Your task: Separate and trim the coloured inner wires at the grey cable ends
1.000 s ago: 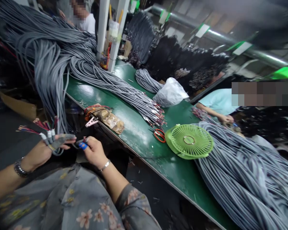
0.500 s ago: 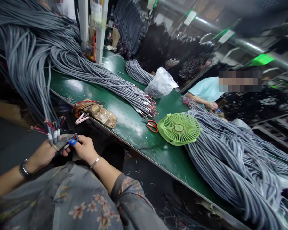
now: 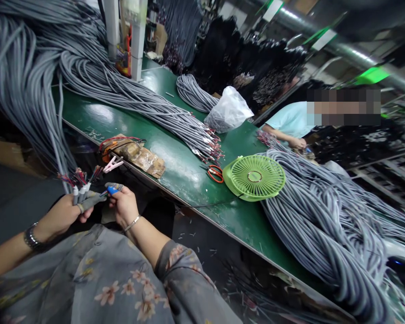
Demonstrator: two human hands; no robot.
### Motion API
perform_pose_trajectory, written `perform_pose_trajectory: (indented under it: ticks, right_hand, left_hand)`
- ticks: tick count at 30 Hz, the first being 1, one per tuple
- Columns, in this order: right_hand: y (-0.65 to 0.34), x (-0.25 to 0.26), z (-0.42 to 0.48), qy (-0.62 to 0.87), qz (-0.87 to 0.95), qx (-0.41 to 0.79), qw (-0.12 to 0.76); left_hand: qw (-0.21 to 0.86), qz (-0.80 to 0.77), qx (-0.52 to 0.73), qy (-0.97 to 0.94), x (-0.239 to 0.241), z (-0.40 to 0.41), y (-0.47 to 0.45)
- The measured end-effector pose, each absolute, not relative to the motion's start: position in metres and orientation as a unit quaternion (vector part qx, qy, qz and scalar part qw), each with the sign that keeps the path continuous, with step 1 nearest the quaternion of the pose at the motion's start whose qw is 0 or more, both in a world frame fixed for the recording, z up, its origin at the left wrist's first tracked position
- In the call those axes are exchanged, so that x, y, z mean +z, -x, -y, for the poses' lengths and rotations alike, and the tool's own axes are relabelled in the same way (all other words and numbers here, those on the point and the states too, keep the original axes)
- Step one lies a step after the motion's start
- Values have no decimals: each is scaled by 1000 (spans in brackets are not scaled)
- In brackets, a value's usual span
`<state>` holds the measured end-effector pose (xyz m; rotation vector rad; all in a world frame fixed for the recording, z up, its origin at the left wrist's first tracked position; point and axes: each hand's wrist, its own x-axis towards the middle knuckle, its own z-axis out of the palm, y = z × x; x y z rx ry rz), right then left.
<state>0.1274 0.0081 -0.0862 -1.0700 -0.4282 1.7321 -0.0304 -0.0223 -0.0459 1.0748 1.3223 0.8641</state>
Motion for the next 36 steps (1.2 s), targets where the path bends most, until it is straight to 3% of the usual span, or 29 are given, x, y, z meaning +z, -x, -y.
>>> perform_pose_trajectory:
  ticks: [4, 10, 15, 23, 30, 36]
  right_hand:
    - [-145, -80, -14, 493, 125, 687, 519]
    - [-137, -79, 0, 409, 329, 739, 422]
    - [-126, -74, -9, 394, 413, 693, 440]
    - [-133, -66, -25, 366, 471, 699, 394]
    - [-128, -76, -17, 407, 441, 660, 451]
    - [-128, -76, -16, 428, 431, 672, 423]
  left_hand:
    - [591, -568, 415, -394, -41, 25, 34]
    - [603, -569, 422, -366, -40, 23, 34]
    - [612, -559, 385, -405, -44, 20, 33]
    - [650, -577, 328, -371, -30, 8, 38]
    - [594, -586, 464, -298, -36, 9, 25]
    - [584, -596, 484, -265, -37, 11, 24]
